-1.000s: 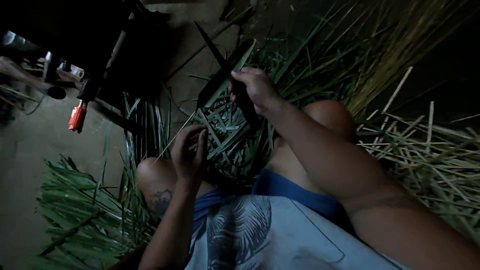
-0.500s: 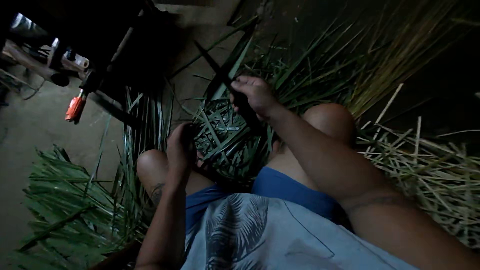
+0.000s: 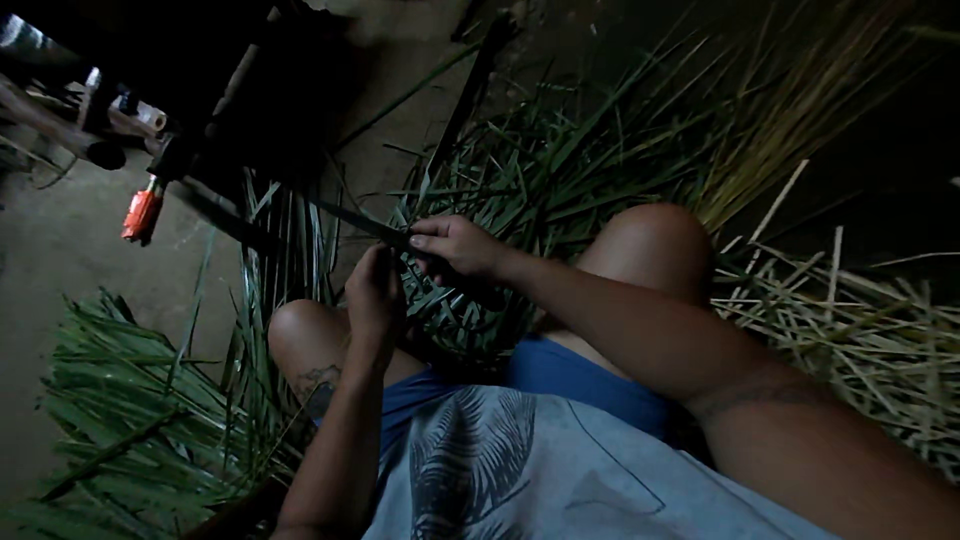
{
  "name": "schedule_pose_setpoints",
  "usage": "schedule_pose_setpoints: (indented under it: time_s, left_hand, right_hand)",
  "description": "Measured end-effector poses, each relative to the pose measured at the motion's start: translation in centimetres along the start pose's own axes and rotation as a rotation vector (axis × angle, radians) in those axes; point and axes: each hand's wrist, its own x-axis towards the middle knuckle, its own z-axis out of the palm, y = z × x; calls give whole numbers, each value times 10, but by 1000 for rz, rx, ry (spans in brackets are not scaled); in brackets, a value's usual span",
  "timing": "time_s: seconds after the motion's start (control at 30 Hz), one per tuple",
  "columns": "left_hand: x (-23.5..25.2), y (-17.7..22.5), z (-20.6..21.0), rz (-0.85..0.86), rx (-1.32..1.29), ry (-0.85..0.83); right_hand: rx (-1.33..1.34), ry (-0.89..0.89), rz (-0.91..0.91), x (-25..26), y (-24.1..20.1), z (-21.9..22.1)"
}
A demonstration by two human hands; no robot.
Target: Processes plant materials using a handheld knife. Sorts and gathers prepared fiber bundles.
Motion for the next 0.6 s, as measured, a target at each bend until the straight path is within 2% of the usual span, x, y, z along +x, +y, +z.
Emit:
schedule_pose_setpoints:
  time_s: [0.17, 0.37, 0.6]
  left_hand:
    - [1, 0, 0, 37, 0, -4]
    - [-2, -1, -5, -5, -16, -69]
    - [-5, 2, -8, 4, -33, -105]
  right_hand:
    - [88, 90, 5, -2, -4, -1]
    - [148, 212, -45, 0, -17, -18]
    - [117, 222, -64, 1, -16, -19]
